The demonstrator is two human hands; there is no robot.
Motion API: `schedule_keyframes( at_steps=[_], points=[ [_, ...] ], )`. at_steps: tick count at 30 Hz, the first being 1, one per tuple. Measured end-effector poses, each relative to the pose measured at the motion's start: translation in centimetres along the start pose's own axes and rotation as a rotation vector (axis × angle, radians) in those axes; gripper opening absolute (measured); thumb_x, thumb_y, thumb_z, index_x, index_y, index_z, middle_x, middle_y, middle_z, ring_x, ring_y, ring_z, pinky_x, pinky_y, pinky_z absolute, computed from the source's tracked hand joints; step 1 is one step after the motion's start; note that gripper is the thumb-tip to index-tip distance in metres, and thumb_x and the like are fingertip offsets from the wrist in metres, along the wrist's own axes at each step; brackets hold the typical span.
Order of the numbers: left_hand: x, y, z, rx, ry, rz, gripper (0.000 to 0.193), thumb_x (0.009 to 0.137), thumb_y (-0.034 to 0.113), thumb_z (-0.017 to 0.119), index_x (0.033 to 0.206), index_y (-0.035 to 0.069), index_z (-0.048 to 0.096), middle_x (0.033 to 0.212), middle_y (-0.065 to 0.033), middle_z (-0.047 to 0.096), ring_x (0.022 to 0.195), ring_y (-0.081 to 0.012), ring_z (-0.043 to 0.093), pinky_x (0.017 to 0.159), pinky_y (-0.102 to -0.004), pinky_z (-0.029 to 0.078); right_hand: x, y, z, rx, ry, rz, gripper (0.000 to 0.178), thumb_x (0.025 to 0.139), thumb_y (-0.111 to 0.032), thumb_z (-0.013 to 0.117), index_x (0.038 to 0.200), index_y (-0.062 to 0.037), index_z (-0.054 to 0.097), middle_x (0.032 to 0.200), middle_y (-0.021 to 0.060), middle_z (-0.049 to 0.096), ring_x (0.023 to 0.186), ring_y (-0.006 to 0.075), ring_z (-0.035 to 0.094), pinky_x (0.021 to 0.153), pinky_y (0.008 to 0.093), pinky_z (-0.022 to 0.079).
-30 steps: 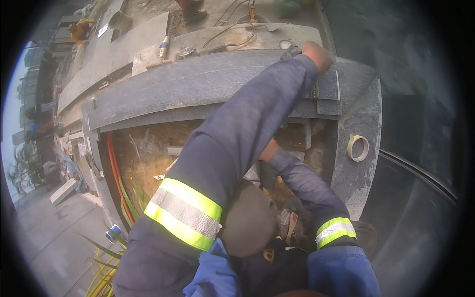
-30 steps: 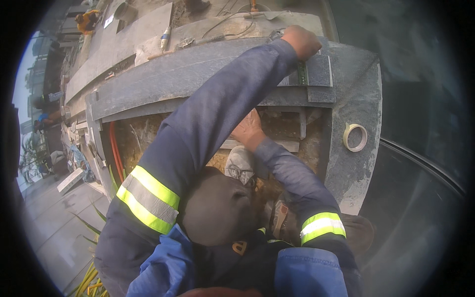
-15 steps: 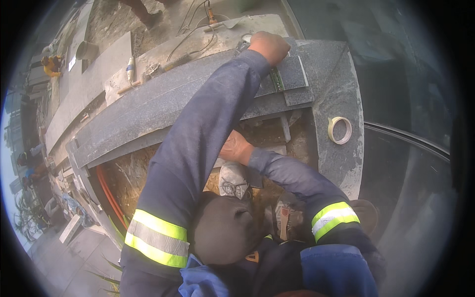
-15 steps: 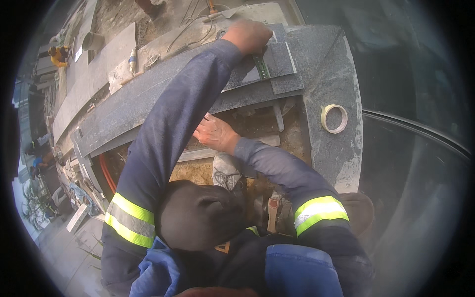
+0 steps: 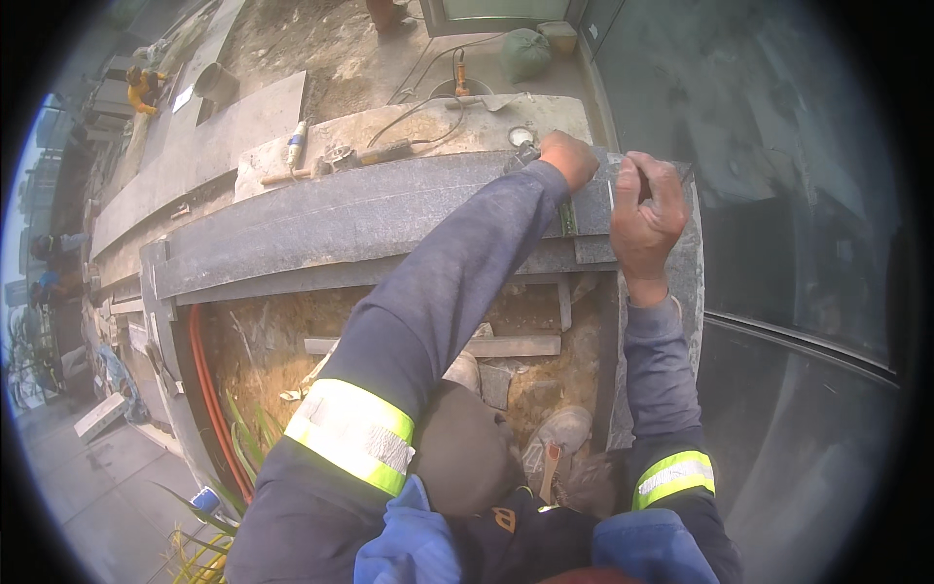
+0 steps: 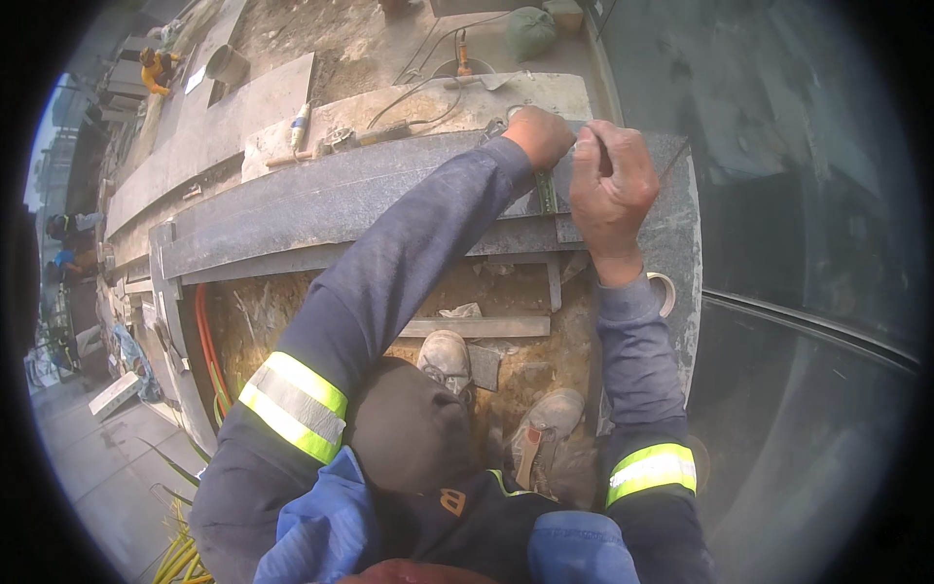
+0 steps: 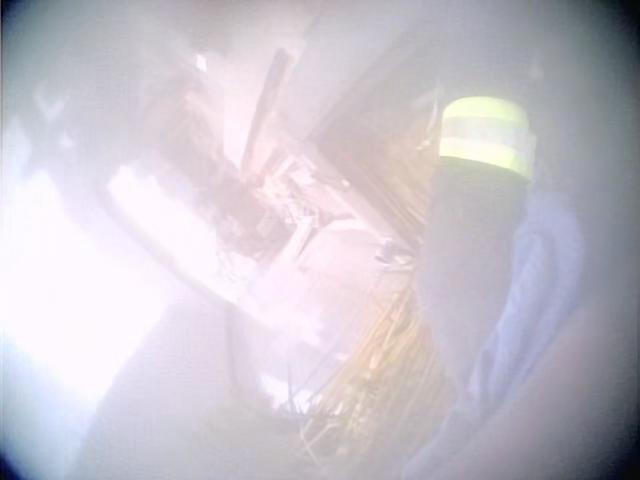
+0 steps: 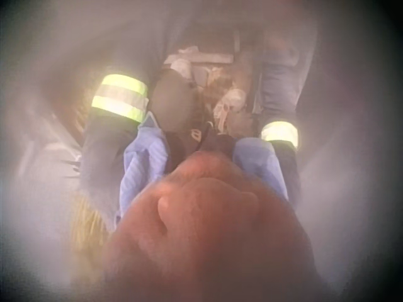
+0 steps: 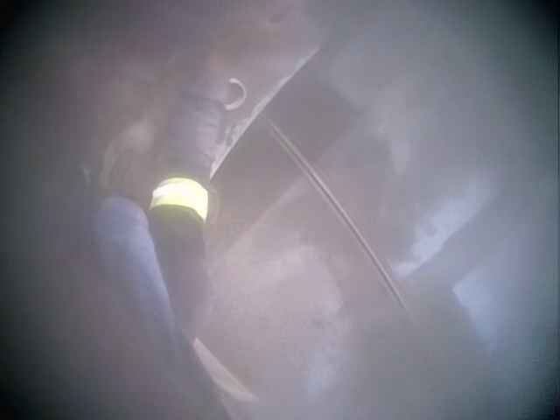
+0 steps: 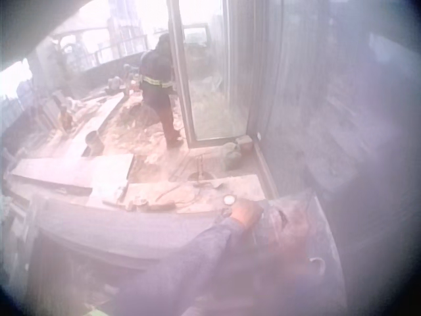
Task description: The person measures and marks a dark stone tile using a tape measure, pencil, and masking tape. They repeatedly align the tape measure, apply tape strips, and mark cut lines on the tile surface.
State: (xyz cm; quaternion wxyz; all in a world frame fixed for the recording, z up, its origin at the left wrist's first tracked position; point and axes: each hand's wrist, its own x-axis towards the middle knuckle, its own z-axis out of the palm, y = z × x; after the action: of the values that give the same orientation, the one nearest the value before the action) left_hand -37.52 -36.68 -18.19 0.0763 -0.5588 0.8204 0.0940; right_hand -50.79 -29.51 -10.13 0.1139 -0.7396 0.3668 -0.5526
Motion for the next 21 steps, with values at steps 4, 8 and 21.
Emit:
schedule_keyframes(
  at_steps=[4,8,21],
  points=[
    [-0.3,0.6,-0.1,-0.161,0.035,-0.097,0.025,0.096,0.020,0.062,0.113,0.016,0.080,0.117,-0.0062,0.078,0.110,-0.0269,0.074,0.084,-0.0413,0.059,3.8,-0.4,2.1,-0.052,0.040,-0.255,0.013,0.089,-0.002,0.073,0.102,-0.0025,0.073,0.087,0.0103,0.069,0.070,0.0237,0.068,0.062,0.0352,0.055],
    [-0.4,1.0,-1.2,-0.064,0.032,-0.057,0.023,0.096,0.021,0.063,0.109,0.015,0.080,0.112,-0.0071,0.078,0.107,-0.0267,0.075,0.083,-0.0416,0.059,7.0,-2.5,3.7,-0.043,0.004,-0.423,0.013,0.088,-0.007,0.075,0.100,-0.0056,0.074,0.085,0.0068,0.068,0.069,0.0212,0.069,0.060,0.0337,0.055],
    [-1.0,2.0,-2.4,-0.012,-0.040,-0.043,0.019,0.091,0.021,0.066,0.102,0.012,0.079,0.102,-0.0118,0.078,0.099,-0.0296,0.076,0.081,-0.0402,0.059,5.3,-6.1,2.6,-0.001,-0.343,-0.728,0.020,0.084,-0.011,0.077,0.103,-0.0087,0.073,0.085,0.0028,0.067,0.066,0.0176,0.068,0.059,0.0334,0.055]
  ],
)
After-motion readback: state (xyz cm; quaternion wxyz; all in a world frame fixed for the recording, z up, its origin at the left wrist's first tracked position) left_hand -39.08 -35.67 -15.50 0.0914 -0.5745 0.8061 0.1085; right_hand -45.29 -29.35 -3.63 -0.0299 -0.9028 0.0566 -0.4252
